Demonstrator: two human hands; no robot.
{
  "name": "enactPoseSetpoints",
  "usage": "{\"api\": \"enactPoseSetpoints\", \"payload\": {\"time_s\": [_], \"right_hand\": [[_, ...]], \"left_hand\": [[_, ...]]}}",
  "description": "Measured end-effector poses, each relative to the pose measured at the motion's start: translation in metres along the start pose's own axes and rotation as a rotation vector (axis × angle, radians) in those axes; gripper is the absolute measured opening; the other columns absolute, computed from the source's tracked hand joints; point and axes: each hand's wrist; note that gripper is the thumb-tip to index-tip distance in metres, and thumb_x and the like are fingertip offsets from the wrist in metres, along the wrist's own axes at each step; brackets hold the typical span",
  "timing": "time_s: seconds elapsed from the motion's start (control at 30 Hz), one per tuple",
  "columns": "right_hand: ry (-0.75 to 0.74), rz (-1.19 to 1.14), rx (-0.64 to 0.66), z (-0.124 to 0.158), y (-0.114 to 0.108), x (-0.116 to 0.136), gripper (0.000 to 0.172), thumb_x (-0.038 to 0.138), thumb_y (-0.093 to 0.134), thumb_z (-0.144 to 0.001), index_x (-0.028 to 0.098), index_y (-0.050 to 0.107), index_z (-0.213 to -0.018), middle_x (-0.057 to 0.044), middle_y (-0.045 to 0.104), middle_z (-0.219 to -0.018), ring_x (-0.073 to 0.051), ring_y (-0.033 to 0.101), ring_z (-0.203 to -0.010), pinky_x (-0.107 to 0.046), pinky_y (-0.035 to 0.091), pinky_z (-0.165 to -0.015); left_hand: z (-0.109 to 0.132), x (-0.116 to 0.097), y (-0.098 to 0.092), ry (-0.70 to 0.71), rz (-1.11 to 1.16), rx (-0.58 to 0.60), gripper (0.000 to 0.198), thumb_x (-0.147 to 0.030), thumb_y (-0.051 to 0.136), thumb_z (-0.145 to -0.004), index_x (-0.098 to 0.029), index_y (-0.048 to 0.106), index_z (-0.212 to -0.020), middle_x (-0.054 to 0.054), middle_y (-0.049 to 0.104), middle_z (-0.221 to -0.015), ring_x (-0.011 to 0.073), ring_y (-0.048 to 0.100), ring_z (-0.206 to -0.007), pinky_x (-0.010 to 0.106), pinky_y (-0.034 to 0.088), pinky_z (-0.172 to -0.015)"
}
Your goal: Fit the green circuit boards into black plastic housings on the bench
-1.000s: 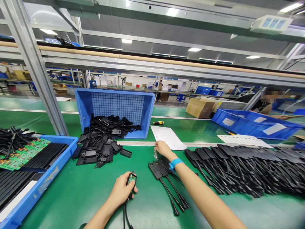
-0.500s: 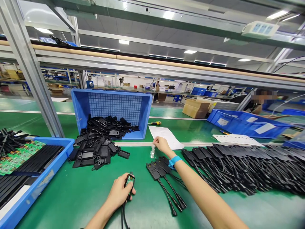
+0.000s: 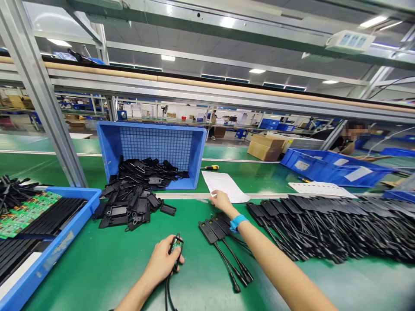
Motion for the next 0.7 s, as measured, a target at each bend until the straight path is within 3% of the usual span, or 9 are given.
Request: {"api": "enactPoseSetpoints", "payload": {"time_s": [0.13, 0.2, 0.4, 0.5, 0.7], "right_hand": [[-0.029, 0.167, 0.123, 0.005, -0.006, -0.006, 0.002, 0.015, 0.065, -0.081, 0.013, 0.064, -0.081, -0.006, 0.067, -0.078, -0.02, 0.064, -0.082, -0.029, 0.047, -0.075], [-0.04, 0.228, 0.247, 0.008, -0.007, -0.007, 0.013, 0.023, 0.067, -0.083, 0.013, 0.063, -0.075, -0.002, 0.066, -0.077, -0.017, 0.063, -0.076, -0.031, 0.049, -0.073], [-0.102, 0.289, 0.434, 0.015, -0.005, -0.01, 0.019, 0.032, 0.058, -0.092, 0.013, 0.063, -0.092, -0.003, 0.064, -0.092, -0.016, 0.062, -0.08, -0.033, 0.053, -0.074], [-0.137, 0.269, 0.431, 0.014, -0.004, -0.01, 0.019, 0.032, 0.058, -0.091, 0.013, 0.062, -0.093, -0.003, 0.064, -0.094, -0.017, 0.062, -0.082, -0.034, 0.053, -0.075], [-0.186, 0.236, 0.285, 0.007, 0.004, -0.009, 0.02, 0.03, 0.058, -0.091, 0.013, 0.062, -0.083, -0.002, 0.064, -0.084, -0.016, 0.062, -0.081, -0.035, 0.05, -0.077]], "left_hand": [[-0.001, 0.002, 0.0, 0.007, 0.0, 0.005, 0.036, -0.043, 0.051, -0.077, -0.016, 0.051, -0.101, 0.005, 0.068, -0.069, 0.0124, 0.059, -0.045, 0.016, 0.035, -0.035], [-0.001, 0.002, 0.0, 0.023, -0.014, 0.0, 0.032, -0.041, 0.05, -0.078, -0.016, 0.052, -0.099, 0.005, 0.068, -0.068, 0.0119, 0.058, -0.045, 0.016, 0.036, -0.036], [-0.001, 0.0, 0.0, 0.046, -0.043, 0.004, 0.026, -0.036, 0.047, -0.08, -0.016, 0.052, -0.096, 0.004, 0.068, -0.067, 0.0116, 0.058, -0.045, 0.017, 0.039, -0.04], [-0.001, 0.001, 0.0, 0.043, -0.053, 0.006, 0.025, -0.035, 0.046, -0.081, -0.016, 0.052, -0.096, 0.005, 0.068, -0.068, 0.0115, 0.059, -0.045, 0.017, 0.038, -0.04], [0.0, 0.001, 0.0, 0.035, -0.066, 0.01, 0.025, -0.033, 0.044, -0.082, -0.016, 0.052, -0.098, 0.006, 0.069, -0.07, 0.0122, 0.059, -0.045, 0.018, 0.038, -0.039]]}}
Point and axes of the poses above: each hand's wrist, its own z-axis away from the middle knuckle, its own y-axis out of the palm, x = y × z
